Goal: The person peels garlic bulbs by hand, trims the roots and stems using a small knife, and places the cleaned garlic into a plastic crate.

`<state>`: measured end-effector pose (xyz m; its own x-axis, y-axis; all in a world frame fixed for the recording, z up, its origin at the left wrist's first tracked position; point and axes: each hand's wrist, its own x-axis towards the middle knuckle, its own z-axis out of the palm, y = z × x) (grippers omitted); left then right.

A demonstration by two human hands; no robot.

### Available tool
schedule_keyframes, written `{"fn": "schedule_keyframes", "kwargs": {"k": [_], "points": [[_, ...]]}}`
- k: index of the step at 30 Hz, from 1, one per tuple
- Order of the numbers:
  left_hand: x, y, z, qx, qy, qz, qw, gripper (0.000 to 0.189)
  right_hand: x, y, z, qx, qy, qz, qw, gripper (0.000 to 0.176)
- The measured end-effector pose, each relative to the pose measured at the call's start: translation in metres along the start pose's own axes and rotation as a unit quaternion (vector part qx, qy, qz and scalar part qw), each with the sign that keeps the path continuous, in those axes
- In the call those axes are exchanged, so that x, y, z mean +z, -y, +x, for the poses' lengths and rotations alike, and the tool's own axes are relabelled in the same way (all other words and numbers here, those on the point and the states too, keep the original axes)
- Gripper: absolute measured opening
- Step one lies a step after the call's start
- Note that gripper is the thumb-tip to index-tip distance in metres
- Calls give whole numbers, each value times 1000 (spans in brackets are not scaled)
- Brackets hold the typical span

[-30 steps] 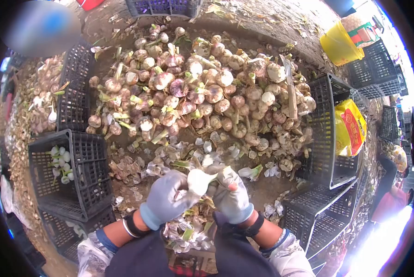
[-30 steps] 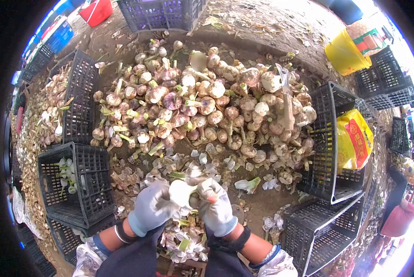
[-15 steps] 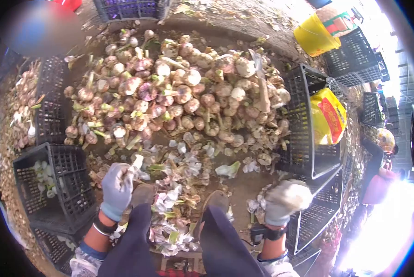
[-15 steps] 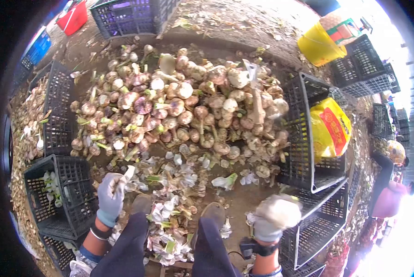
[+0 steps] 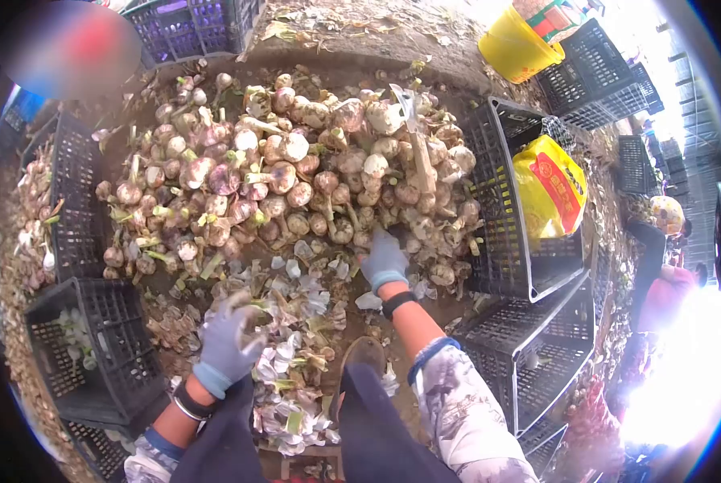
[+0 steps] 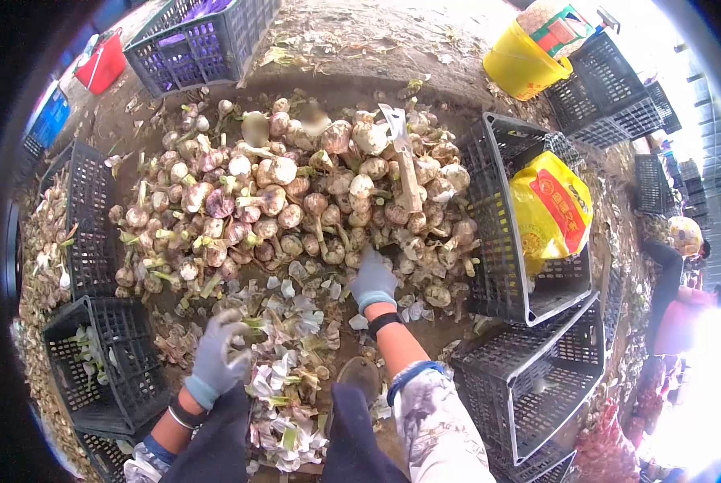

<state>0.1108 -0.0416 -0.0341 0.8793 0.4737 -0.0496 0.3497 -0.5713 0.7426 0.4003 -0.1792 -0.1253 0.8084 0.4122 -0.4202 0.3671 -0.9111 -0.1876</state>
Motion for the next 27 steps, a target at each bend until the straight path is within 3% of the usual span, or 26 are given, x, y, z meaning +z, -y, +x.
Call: {"fn": "schedule_keyframes", "kwargs": {"k": [2,4,5,6,8,9,11,12,13,15,16,19,20,21,23,25,26,27], "points": [[7,11,-6,13,64,-13,998,47,9,-11,4,-47,-2,-15,999,63],[8,13,-4,-14,84,-91,992,46,34,-41,3,-29,11,306,952,62],[8,14,-7,-30,93,-130,987,46,46,-51,-6,-18,20,454,891,62],[19,29,-13,-55,100,-202,973,61,41,-47,-24,-86,164,617,765,60],[23,18,-3,16,40,-180,983,75,0,-13,-83,-72,324,776,537,55],[26,10,2,50,11,-166,985,82,-10,10,-113,6,346,806,481,53],[32,-4,5,29,8,-265,964,88,18,27,-142,-38,420,782,459,61],[28,-10,4,-33,53,-410,910,94,6,49,-161,-81,308,732,603,55],[22,-11,-1,-69,51,-402,912,94,13,26,-148,-265,285,583,713,51],[16,-25,-1,-100,20,-523,846,90,-11,42,-156,-149,222,566,780,45],[16,-21,0,-81,4,-485,871,89,-22,44,-155,-111,253,617,737,40],[20,-17,-4,1,-29,-316,948,88,-37,61,-164,-90,233,669,700,32],[19,-20,-3,52,-35,-218,974,90,-24,60,-161,-85,252,659,703,28],[18,-22,-3,103,-40,-116,987,92,-23,64,-163,-129,211,580,776,23],[24,-17,-11,36,-29,-244,969,89,-25,67,-169,-78,255,606,750,23],[26,-16,-13,-22,-26,-377,925,86,-32,70,-176,-88,263,640,716,23],[25,-16,-15,-20,-34,-360,932,83,-33,69,-179,-90,268,657,699,22],[21,-20,-14,-54,-27,-423,904,81,-33,68,-181,-106,263,634,719,23]]}}
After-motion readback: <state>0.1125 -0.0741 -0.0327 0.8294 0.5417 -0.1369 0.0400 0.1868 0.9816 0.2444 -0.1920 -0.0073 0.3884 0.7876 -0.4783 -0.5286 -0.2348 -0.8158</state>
